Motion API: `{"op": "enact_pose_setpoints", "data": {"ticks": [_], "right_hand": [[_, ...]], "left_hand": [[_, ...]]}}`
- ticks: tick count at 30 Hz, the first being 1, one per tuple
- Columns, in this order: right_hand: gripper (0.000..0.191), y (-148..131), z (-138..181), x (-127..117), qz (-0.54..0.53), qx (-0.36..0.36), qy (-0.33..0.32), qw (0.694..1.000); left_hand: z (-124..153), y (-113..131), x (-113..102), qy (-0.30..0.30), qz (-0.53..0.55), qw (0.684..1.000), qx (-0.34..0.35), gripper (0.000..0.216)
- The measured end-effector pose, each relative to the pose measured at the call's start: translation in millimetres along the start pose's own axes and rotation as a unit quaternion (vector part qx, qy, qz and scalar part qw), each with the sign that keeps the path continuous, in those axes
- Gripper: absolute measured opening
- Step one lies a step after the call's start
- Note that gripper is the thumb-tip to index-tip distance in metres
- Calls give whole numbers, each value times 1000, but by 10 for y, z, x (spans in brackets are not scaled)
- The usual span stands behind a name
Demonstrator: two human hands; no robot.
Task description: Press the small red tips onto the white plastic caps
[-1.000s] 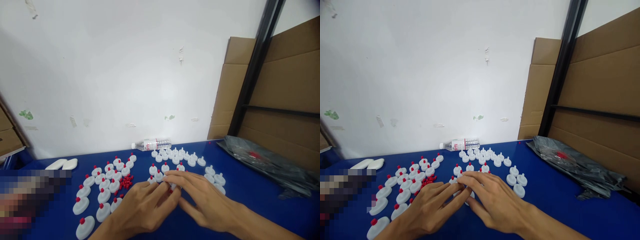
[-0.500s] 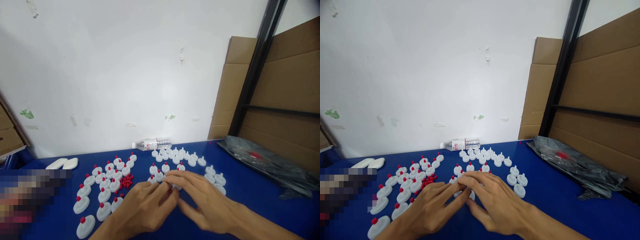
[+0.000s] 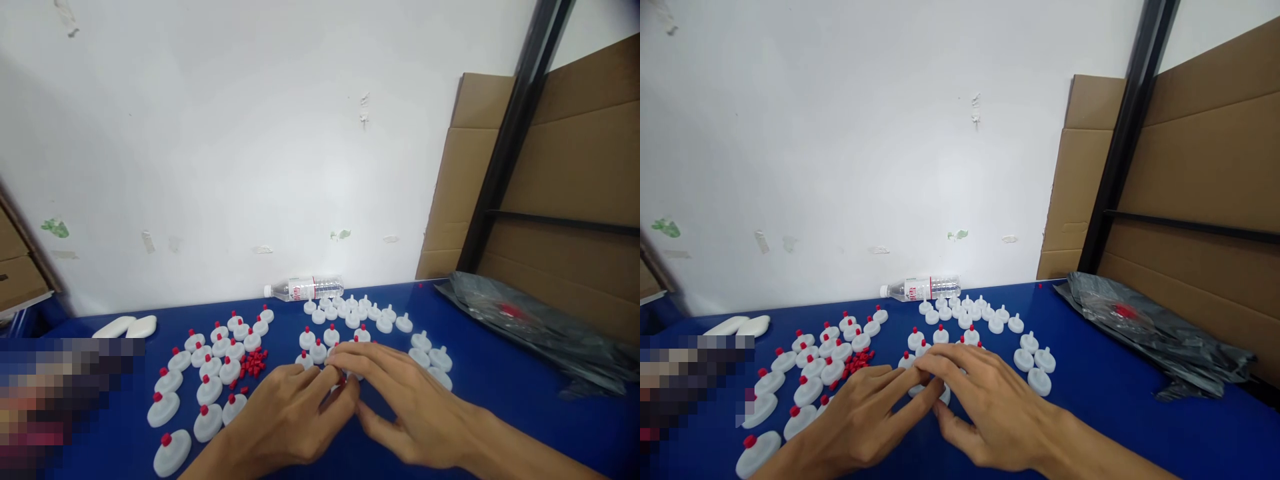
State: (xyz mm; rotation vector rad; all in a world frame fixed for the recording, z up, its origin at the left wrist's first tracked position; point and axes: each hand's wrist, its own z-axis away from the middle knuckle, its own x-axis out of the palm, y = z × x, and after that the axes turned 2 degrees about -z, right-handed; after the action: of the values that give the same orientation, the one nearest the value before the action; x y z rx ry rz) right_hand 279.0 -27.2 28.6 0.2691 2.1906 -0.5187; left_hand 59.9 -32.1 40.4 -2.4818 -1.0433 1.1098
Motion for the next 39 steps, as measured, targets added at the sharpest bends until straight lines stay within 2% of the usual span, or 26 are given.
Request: {"op": "enact_pose_setpoints", "data": {"ticks": [8,18,39], "right_hand": [[56,16,-22,-14,6,-11,18,1000],[59,20,3,9,-2,1,-3,1000],[60,8,9,-7,10,-4,-5,1000]], "left_hand": [[6,-12,-7,-3,-9,1000,5,34],[21,12,26,-13,-2,1000,5,37],[22,30,22,-12,2,1000,6,36]]}}
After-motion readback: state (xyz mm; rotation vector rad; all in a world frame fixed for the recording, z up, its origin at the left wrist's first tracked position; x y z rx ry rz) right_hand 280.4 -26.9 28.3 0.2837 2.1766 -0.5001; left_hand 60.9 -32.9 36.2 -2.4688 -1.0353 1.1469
